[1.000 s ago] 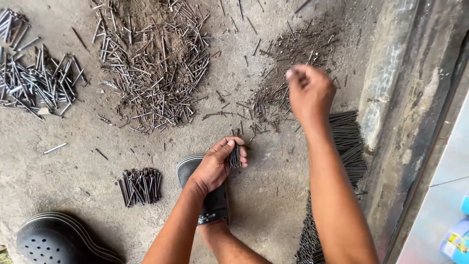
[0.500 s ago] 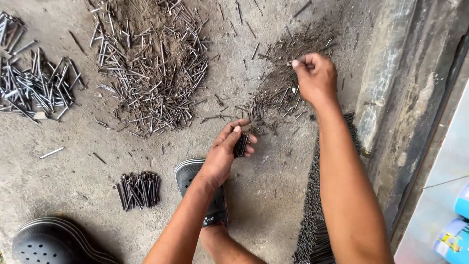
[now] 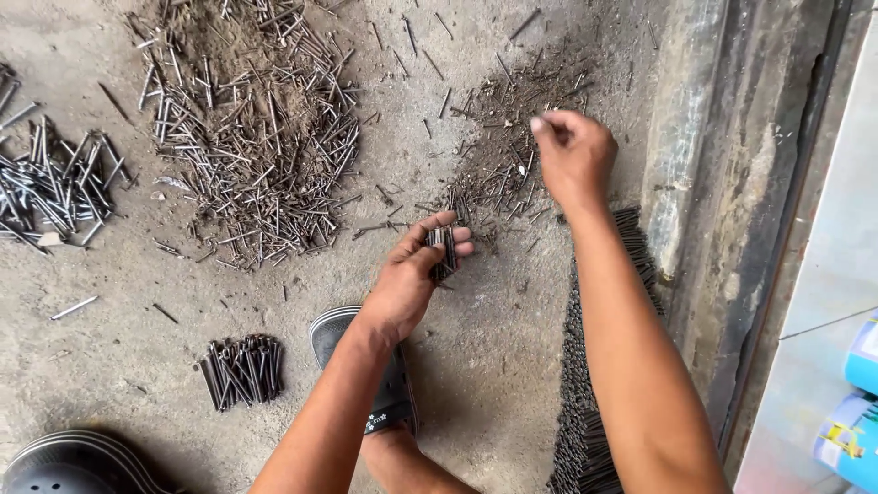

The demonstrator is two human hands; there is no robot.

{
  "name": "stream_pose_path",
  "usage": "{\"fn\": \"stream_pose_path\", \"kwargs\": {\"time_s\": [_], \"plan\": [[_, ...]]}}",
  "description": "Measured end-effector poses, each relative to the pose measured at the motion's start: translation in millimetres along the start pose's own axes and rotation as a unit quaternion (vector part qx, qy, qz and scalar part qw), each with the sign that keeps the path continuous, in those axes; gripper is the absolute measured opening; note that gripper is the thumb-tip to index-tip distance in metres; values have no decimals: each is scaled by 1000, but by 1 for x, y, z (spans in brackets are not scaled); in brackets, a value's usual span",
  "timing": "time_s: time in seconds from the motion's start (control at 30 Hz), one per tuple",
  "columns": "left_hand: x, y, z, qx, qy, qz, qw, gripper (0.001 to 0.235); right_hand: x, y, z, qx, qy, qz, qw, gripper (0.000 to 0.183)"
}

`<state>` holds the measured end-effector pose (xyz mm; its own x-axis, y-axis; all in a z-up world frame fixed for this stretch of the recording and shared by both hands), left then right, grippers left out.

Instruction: The person sits on the ground and sorts scattered nails by hand into neat piles. They pick up nails from the floor, align them, and place them into organized stacks, occasionally shifting piles to continue sorting.

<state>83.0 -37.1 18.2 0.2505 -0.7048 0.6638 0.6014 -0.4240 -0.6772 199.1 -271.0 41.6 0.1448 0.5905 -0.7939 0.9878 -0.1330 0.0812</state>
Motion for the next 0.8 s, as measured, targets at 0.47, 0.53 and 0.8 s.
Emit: {"fn": "stream_pose_path", "kwargs": {"time_s": [0.47, 0.53, 0.8], "plan": [[8, 19, 41, 46, 13, 98, 994, 30, 74, 66, 36, 90, -116, -67, 987, 11], [10, 28, 47, 32, 11, 108, 994, 26, 66, 59, 22, 121, -127, -99, 979, 12], [40, 45, 75, -15, 60, 100, 993, 41, 8, -28, -115, 273, 219, -139, 926, 20]]}}
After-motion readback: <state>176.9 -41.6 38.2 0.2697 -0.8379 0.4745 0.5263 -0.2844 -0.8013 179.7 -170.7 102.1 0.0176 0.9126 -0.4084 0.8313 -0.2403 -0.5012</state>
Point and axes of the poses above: each hand's wrist, its own y-axis towards the middle knuckle, its own x-axis out of the palm, z = x × y, the point moved 3 cm from there along y, towards the middle knuckle, and after that the axes turned 6 degrees about -x, right-handed, at the moved point
